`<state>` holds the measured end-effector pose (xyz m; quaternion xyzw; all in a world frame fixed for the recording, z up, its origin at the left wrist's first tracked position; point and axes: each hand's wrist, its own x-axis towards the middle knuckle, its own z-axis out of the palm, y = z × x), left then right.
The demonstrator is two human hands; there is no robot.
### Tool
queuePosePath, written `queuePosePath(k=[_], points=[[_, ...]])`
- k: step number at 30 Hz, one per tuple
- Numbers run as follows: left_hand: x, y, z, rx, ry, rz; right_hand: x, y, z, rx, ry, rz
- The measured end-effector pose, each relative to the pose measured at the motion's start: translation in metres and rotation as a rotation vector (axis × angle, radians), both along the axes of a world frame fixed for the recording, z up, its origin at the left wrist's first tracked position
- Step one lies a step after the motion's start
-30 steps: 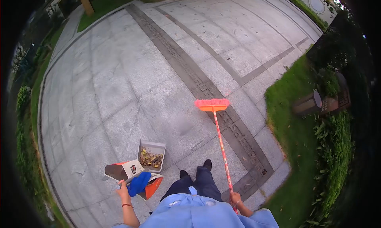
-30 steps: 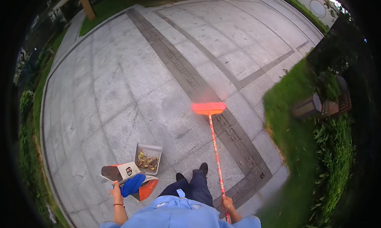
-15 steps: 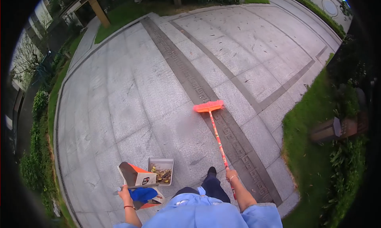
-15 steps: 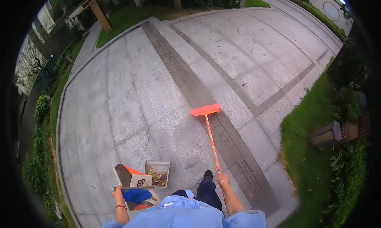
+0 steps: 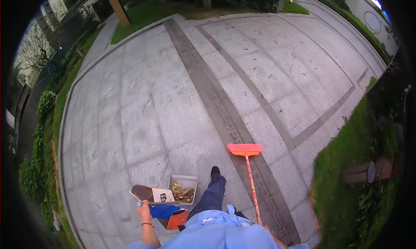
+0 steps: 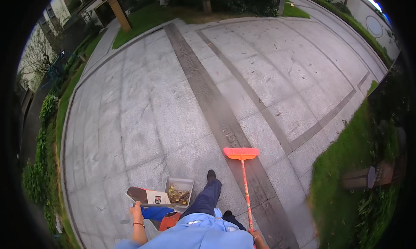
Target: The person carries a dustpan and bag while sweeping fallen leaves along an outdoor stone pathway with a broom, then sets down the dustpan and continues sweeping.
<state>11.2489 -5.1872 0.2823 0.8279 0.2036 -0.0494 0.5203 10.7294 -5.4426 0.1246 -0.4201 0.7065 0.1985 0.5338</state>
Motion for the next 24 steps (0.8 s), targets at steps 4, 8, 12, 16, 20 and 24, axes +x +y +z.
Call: queuePosePath(k=[4, 8, 12, 16, 20, 24], points=[[0.068, -0.084, -0.007, 0.034, 0.020, -0.145, 0.128, -0.087, 0.094, -0.279, 0.053, 0.028], [0.126, -0.167, 0.009, -0.063, 0.068, -0.261, 0.246, -0.189, 0.086, -0.177, -0.081, -0.376], [0.189, -0.232, -0.010, 0.006, 0.207, -0.403, 0.259, -0.205, 0.108, -0.142, -0.240, -0.720], [0.232, -0.306, -0.004, 0.208, 0.271, -0.548, 0.199, -0.132, 0.137, -0.106, -0.287, -0.966], [0.237, -0.372, -0.012, 0.139, 0.366, -0.692, 0.163, -0.050, 0.213, -0.059, -0.257, -1.338], [0.210, -0.440, 0.025, 0.152, 0.355, -0.784, 0.138, 0.010, 0.247, -0.077, -0.008, -1.436]])
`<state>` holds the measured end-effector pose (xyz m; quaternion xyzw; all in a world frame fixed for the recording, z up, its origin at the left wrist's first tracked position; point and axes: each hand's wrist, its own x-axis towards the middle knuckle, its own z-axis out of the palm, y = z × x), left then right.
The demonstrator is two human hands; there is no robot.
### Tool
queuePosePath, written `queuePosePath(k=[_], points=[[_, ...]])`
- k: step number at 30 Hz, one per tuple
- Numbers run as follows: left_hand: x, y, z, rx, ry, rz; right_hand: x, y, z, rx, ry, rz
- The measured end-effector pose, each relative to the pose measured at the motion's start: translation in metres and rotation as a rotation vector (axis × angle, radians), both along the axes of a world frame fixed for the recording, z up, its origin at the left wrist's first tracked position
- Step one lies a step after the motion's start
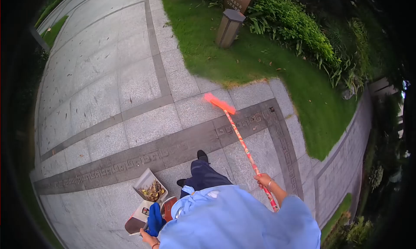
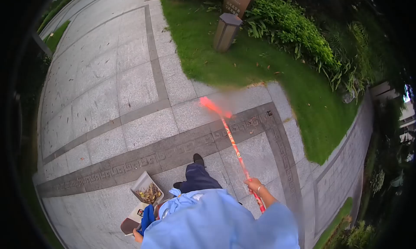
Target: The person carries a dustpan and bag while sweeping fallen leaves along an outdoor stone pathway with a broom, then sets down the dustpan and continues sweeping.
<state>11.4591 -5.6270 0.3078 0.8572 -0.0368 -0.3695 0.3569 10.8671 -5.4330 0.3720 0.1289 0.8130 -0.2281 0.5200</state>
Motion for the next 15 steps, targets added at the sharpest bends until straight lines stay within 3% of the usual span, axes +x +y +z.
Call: queuePosePath(k=[1, 4, 7, 9, 11, 13, 15], points=[[-0.011, -0.011, 0.008, -0.018, 0.001, -0.018, -0.013, 0.014, -0.003, 0.063, 0.075, 0.080], [-0.045, -0.046, 0.029, -0.077, -0.021, -0.052, -0.058, 0.036, -0.022, 0.089, 0.181, -0.161], [-0.062, -0.084, 0.051, -0.097, -0.080, -0.086, -0.101, 0.028, -0.021, 0.147, 0.250, -0.157], [-0.075, -0.098, 0.057, -0.129, -0.130, -0.110, -0.150, 0.057, -0.093, 0.138, 0.303, 0.048], [-0.086, -0.113, 0.063, -0.163, -0.165, -0.133, -0.176, 0.094, -0.172, 0.025, 0.394, 0.465], [-0.095, -0.136, 0.075, -0.177, -0.157, -0.158, -0.163, 0.102, -0.172, -0.079, 0.426, 0.644], [-0.104, -0.156, 0.073, -0.220, -0.141, -0.174, -0.117, 0.043, -0.114, -0.077, 0.204, 0.345]])
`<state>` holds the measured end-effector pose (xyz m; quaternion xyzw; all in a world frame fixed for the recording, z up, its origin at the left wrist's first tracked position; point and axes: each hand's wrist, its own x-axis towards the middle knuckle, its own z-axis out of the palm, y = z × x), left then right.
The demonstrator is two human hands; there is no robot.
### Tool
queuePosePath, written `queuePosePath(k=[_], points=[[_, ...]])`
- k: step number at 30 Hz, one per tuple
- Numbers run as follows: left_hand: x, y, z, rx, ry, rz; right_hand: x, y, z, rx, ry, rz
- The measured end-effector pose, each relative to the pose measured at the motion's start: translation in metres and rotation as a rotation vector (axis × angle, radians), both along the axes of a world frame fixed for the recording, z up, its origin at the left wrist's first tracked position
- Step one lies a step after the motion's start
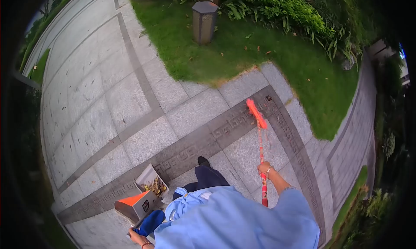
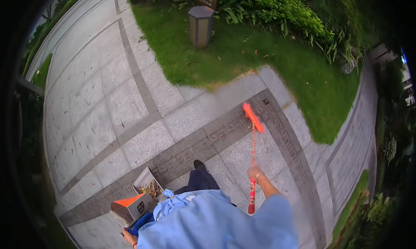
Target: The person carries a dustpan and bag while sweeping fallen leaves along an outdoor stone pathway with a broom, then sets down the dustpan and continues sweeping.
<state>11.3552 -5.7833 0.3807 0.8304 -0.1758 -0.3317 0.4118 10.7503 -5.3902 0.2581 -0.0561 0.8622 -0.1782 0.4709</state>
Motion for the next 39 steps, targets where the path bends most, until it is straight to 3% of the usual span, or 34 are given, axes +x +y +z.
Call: queuePosePath(k=[3, 6, 9, 11, 15, 19, 22, 24, 29, 32, 33, 38, 39], points=[[-0.001, -0.026, -0.014, -0.048, -0.042, -0.079, 0.058, -0.097, 0.125, -0.056, -0.457, -0.464], [-0.014, -0.046, -0.012, -0.044, -0.032, -0.106, 0.067, -0.119, 0.167, -0.296, -0.865, -0.629], [-0.024, -0.058, -0.031, -0.052, -0.006, -0.090, 0.071, -0.146, 0.161, -0.379, -0.999, -0.549], [-0.018, -0.061, -0.028, -0.025, 0.030, -0.091, 0.078, -0.173, 0.186, -0.314, -0.851, -0.367], [0.032, -0.072, -0.065, -0.097, 0.050, -0.080, 0.081, -0.213, 0.181, -0.169, -0.443, -0.060], [0.048, -0.064, -0.056, -0.075, 0.091, -0.038, 0.072, -0.276, 0.156, -0.049, -0.180, 0.140], [0.060, -0.062, -0.064, -0.108, 0.140, 0.005, 0.093, -0.359, 0.116, 0.032, -0.080, 0.128], [0.072, -0.055, -0.076, -0.108, 0.143, 0.056, 0.125, -0.401, 0.079, 0.012, -0.114, 0.160], [0.090, -0.049, -0.079, -0.127, 0.123, 0.073, 0.209, -0.463, 0.050, -0.016, -0.311, 0.321], [0.097, -0.058, -0.074, -0.107, 0.038, 0.114, 0.210, -0.495, 0.072, -0.133, -0.725, 0.058], [0.101, -0.059, -0.076, -0.112, 0.061, 0.138, 0.210, -0.498, 0.075, -0.135, -0.668, 0.187], [0.119, -0.054, -0.095, -0.077, 0.057, 0.209, 0.220, -0.468, 0.092, -0.023, 0.142, 0.732], [0.122, -0.046, -0.099, -0.072, 0.055, 0.228, 0.213, -0.446, 0.096, 0.030, 0.058, 0.753]])
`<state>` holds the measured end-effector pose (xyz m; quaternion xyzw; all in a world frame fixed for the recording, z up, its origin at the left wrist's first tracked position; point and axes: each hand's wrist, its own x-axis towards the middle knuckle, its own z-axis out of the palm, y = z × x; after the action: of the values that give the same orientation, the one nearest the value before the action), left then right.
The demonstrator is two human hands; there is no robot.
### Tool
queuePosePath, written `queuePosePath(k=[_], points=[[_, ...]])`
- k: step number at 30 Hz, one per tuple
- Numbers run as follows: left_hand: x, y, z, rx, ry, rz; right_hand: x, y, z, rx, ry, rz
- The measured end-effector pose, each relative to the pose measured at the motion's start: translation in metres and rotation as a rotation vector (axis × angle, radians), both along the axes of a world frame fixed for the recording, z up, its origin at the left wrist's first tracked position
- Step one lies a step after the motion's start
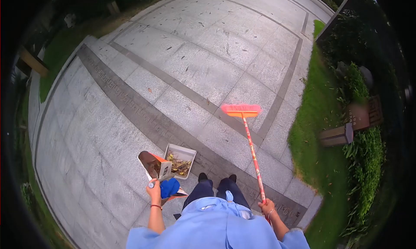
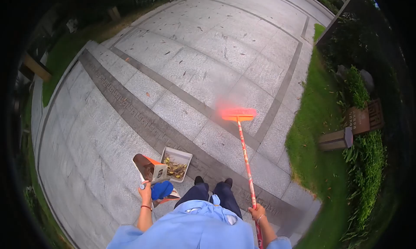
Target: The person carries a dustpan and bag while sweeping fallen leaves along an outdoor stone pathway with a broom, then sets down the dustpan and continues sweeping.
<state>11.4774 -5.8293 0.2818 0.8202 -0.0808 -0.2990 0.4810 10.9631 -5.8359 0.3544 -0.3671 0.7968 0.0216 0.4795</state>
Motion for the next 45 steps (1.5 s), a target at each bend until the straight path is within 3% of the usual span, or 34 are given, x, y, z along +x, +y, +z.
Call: queuePosePath(k=[2, 3, 5, 6, 16, 20, 22, 24, 25, 27, 30, 31, 32, 33, 34, 35, 37, 39, 41, 45], points=[[-0.002, 0.003, -0.003, -0.026, 0.007, 0.039, -0.013, 0.026, 0.028, 0.118, 0.016, 0.077], [-0.002, 0.002, -0.003, -0.011, -0.001, 0.065, -0.025, 0.045, 0.031, 0.174, -0.057, -0.089], [-0.010, 0.002, -0.001, 0.026, -0.010, 0.114, -0.090, 0.128, -0.036, 0.222, 0.031, -0.125], [-0.014, 0.001, -0.003, 0.059, -0.018, 0.130, -0.094, 0.123, -0.040, 0.250, 0.082, -0.091], [-0.025, -0.051, 0.029, 0.071, -0.120, 0.358, -0.081, -0.017, -0.099, 0.255, 0.163, 0.289], [-0.028, -0.081, 0.042, 0.116, -0.093, 0.371, -0.096, -0.062, -0.175, 0.136, 0.162, 0.471], [-0.024, -0.091, 0.040, 0.101, -0.125, 0.338, -0.037, -0.166, -0.117, 0.190, 0.109, 0.546], [-0.018, -0.109, 0.038, 0.063, -0.119, 0.323, -0.021, -0.232, -0.191, 0.121, 0.041, 0.479], [-0.015, -0.121, 0.039, 0.070, -0.124, 0.319, 0.013, -0.283, -0.151, 0.020, 0.058, 0.559], [-0.008, -0.148, 0.042, 0.083, -0.131, 0.315, 0.055, -0.353, -0.111, 0.070, -0.062, 0.437], [0.021, -0.174, 0.029, 0.070, -0.166, 0.302, 0.048, -0.352, -0.153, 0.009, 0.067, 0.544], [0.028, -0.182, 0.025, 0.070, -0.175, 0.300, 0.044, -0.336, -0.132, 0.065, 0.083, 0.534], [0.037, -0.194, 0.024, 0.057, -0.151, 0.312, 0.021, -0.307, -0.152, 0.026, 0.110, 0.596], [0.047, -0.206, 0.018, 0.061, -0.137, 0.306, 0.022, -0.293, -0.111, 0.114, 0.082, 0.575], [0.057, -0.217, 0.009, 0.069, -0.121, 0.303, 0.014, -0.270, -0.096, 0.005, 0.095, 0.652], [0.064, -0.227, 0.001, 0.075, -0.107, 0.305, -0.021, -0.231, -0.125, 0.037, -0.024, 0.514], [0.080, -0.249, -0.017, 0.096, -0.062, 0.308, -0.021, -0.209, -0.122, 0.142, 0.087, 0.514], [0.090, -0.284, -0.009, 0.097, -0.071, 0.278, 0.010, -0.221, -0.116, 0.210, 0.153, 0.518], [0.114, -0.296, -0.041, 0.148, -0.055, 0.257, 0.048, -0.247, -0.122, 0.216, 0.161, 0.535], [0.132, -0.325, -0.058, 0.234, -0.032, 0.272, 0.114, -0.308, -0.126, 0.188, 0.158, 0.599]])
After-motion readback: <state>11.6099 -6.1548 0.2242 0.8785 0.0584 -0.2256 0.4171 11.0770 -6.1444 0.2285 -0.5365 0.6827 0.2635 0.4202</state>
